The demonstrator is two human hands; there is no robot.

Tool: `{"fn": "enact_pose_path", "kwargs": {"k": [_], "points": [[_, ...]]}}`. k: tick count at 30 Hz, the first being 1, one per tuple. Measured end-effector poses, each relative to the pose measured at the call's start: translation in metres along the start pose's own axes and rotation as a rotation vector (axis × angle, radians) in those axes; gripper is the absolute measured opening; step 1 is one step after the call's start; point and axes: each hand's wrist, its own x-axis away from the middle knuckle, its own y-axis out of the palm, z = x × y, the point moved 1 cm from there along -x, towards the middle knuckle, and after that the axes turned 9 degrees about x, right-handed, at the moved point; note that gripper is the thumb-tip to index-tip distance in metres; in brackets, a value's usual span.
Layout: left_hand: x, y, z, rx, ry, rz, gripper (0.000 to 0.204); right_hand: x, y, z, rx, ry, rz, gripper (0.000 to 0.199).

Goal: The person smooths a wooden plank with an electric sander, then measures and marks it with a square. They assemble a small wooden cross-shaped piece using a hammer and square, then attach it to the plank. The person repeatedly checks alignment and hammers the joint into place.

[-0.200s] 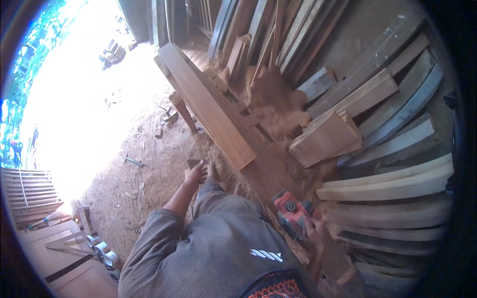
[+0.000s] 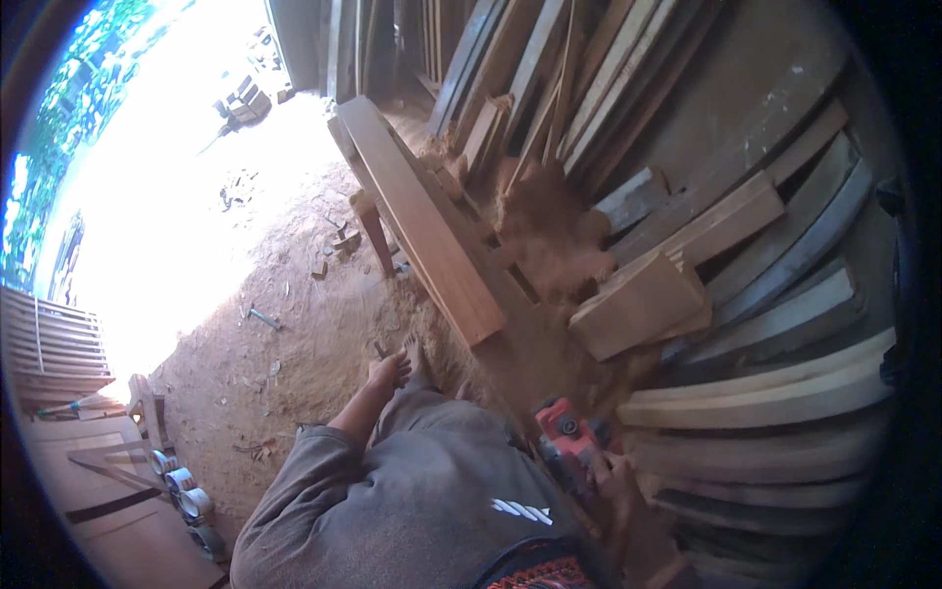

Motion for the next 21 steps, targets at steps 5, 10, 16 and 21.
{"fn": "enact_pose_path", "kwargs": {"k": [5,10,16,21], "points": [[0.010,0.013,-0.003,0.143,0.045,-0.167,0.017,-0.016,-0.001,-0.025,0.302,-0.149,0.273,0.052],[0.029,0.050,0.013,0.168,0.070,-0.264,0.032,-0.077,0.010,-0.141,0.216,-0.643,0.520,0.074],[0.076,0.078,0.050,0.013,0.140,-0.481,0.060,-0.127,0.094,-0.252,0.342,-1.006,0.432,0.111],[0.074,0.098,0.061,-0.023,0.095,-0.518,0.069,-0.139,0.102,-0.261,0.321,-0.870,0.324,0.112]]}}
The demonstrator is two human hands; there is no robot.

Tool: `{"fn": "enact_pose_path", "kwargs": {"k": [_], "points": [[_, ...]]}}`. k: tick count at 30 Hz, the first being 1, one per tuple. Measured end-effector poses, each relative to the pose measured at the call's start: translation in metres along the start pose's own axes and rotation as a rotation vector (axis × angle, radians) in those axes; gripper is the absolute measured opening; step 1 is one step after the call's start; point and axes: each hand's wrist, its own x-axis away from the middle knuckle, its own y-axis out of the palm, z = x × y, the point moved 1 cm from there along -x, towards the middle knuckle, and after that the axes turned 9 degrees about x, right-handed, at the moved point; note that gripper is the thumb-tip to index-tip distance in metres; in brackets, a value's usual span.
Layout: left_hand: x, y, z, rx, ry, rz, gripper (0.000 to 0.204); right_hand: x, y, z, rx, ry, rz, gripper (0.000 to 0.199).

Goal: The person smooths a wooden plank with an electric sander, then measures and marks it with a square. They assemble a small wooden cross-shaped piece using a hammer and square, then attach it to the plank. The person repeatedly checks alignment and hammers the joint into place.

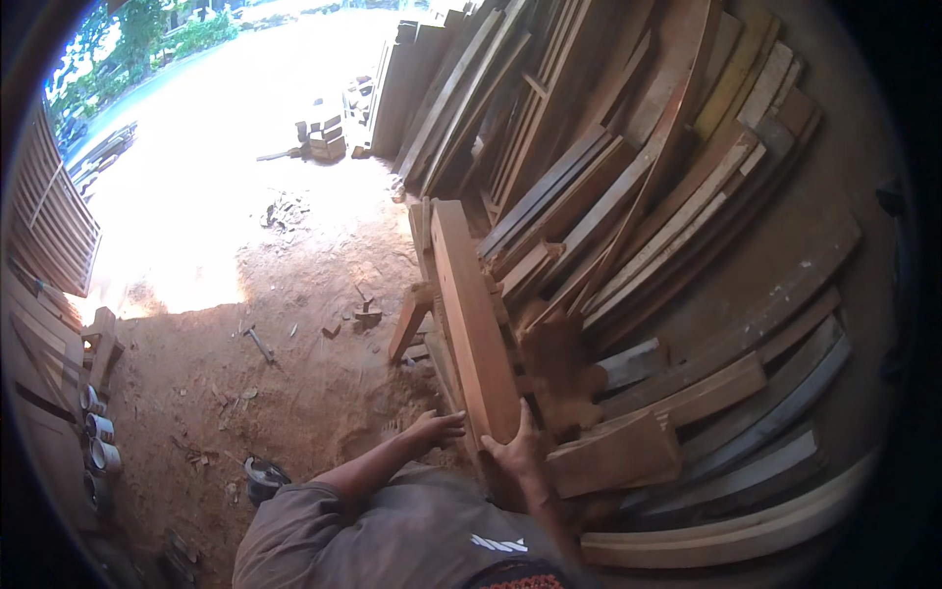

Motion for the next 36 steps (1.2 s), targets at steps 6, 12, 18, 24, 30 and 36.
{"fn": "enact_pose_path", "kwargs": {"k": [6,12,18,24,30,36], "points": [[0.005,0.030,0.021,0.074,-0.062,-0.196,0.061,-0.012,-0.054,-0.058,0.048,0.020,-0.075,0.111],[0.053,0.089,0.092,0.170,0.378,-0.311,0.049,-0.054,-0.134,-0.103,-0.004,-0.422,0.409,0.119],[0.094,0.132,0.177,0.171,0.599,-0.345,0.037,-0.102,-0.145,-0.134,-0.430,-0.521,0.359,0.106],[0.099,0.142,0.202,0.124,0.667,-0.261,0.039,-0.131,-0.157,-0.160,-0.472,-0.536,0.386,0.103],[0.101,0.144,0.204,0.128,0.681,-0.244,0.041,-0.120,-0.169,-0.170,-0.348,-0.424,0.391,0.105],[0.105,0.146,0.205,0.121,0.664,-0.228,0.038,-0.122,-0.170,-0.171,-0.397,-0.428,0.383,0.105]]}}
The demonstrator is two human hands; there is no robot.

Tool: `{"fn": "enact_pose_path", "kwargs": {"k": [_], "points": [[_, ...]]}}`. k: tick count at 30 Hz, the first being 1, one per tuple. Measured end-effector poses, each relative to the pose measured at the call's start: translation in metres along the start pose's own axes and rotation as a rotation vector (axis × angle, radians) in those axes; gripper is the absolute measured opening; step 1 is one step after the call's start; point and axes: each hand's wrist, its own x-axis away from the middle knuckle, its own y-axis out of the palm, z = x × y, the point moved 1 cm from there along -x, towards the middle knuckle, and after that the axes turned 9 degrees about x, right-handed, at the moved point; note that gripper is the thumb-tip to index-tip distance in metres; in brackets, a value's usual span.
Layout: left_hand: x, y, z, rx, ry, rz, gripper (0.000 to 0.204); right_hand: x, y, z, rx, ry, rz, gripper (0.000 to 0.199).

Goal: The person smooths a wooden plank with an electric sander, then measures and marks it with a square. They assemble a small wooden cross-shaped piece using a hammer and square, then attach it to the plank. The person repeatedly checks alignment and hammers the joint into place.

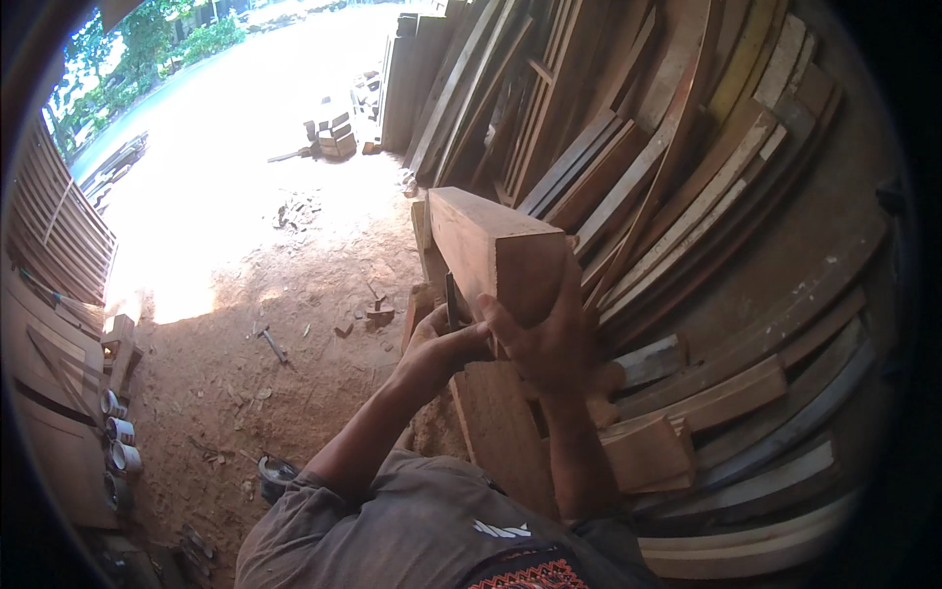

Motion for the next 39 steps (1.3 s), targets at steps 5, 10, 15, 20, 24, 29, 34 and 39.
{"fn": "enact_pose_path", "kwargs": {"k": [5,10,15,20,24,29,34,39], "points": [[0.006,-0.003,0.002,-0.027,0.013,0.013,0.038,0.005,0.008,0.007,-0.017,-0.060,0.006,0.104],[0.013,-0.009,0.006,-0.017,0.013,0.010,0.038,0.009,0.021,0.010,-0.035,-0.141,0.057,0.105],[0.013,-0.016,0.008,-0.039,-0.019,-0.014,0.045,0.011,0.023,0.010,-0.114,-0.123,0.052,0.104],[0.014,-0.017,0.008,-0.035,-0.024,-0.019,0.047,0.012,0.022,0.010,-0.112,-0.091,0.035,0.104],[0.016,-0.015,0.009,-0.032,-0.015,-0.051,0.046,0.012,0.024,0.009,-0.082,-0.117,0.057,0.104],[0.017,-0.017,0.009,-0.022,-0.030,-0.022,0.045,0.012,0.023,0.008,-0.091,-0.125,0.066,0.103],[0.017,-0.022,0.007,-0.045,-0.034,0.052,0.043,0.015,0.026,0.007,-0.148,-0.088,0.035,0.102],[0.021,-0.025,0.007,0.023,0.020,0.039,0.042,0.017,0.035,0.004,-0.080,-0.190,0.118,0.102]]}}
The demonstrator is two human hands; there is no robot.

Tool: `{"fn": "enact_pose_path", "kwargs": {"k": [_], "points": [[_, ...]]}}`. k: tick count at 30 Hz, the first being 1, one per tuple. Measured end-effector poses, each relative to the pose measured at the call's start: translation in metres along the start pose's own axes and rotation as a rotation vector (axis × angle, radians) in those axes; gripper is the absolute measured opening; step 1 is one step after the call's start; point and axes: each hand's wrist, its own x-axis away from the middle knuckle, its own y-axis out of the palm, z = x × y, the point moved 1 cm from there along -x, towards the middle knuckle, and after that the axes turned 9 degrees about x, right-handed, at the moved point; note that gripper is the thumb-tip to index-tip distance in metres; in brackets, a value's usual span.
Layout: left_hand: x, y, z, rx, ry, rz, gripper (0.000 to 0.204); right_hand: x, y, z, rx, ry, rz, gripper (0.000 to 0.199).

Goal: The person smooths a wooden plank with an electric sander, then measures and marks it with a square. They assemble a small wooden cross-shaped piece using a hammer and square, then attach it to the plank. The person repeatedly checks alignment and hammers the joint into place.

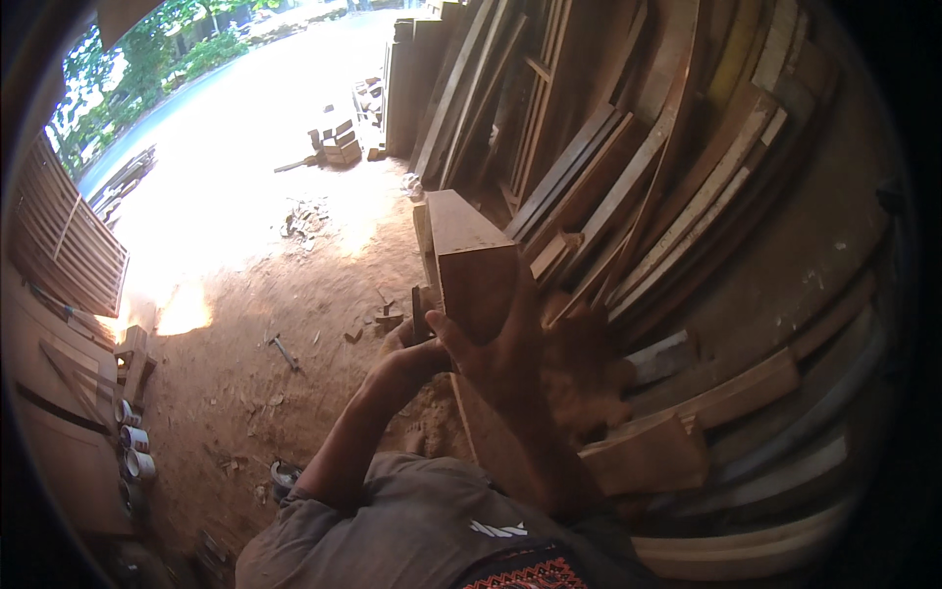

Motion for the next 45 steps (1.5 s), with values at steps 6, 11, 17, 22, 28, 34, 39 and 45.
{"fn": "enact_pose_path", "kwargs": {"k": [6,11,17,22,28,34,39,45], "points": [[0.002,-0.002,0.005,-0.021,-0.047,0.000,0.047,0.001,0.003,-0.003,0.031,0.009,-0.001,0.104],[0.002,0.000,0.005,-0.025,-0.015,-0.011,0.042,0.002,0.001,-0.004,-0.024,0.051,-0.030,0.104],[0.001,0.001,0.002,-0.020,-0.001,-0.021,0.042,0.002,0.002,-0.002,0.002,0.046,-0.040,0.105],[0.001,0.001,0.002,-0.011,-0.001,-0.053,0.040,0.002,0.001,-0.001,-0.022,0.059,-0.050,0.105],[0.003,0.005,0.003,-0.015,0.027,-0.071,0.039,0.002,0.000,-0.003,-0.010,0.056,-0.043,0.104],[0.002,0.003,0.003,-0.027,-0.003,-0.036,0.041,0.002,0.003,0.001,-0.007,0.050,-0.026,0.104],[0.019,-0.020,-0.005,-0.344,-0.071,0.076,0.042,0.031,0.002,0.007,0.041,0.009,0.045,0.105],[0.065,-0.096,-0.040,-0.137,-0.031,0.348,0.031,0.132,-0.026,0.016,0.174,0.270,-0.046,0.100]]}}
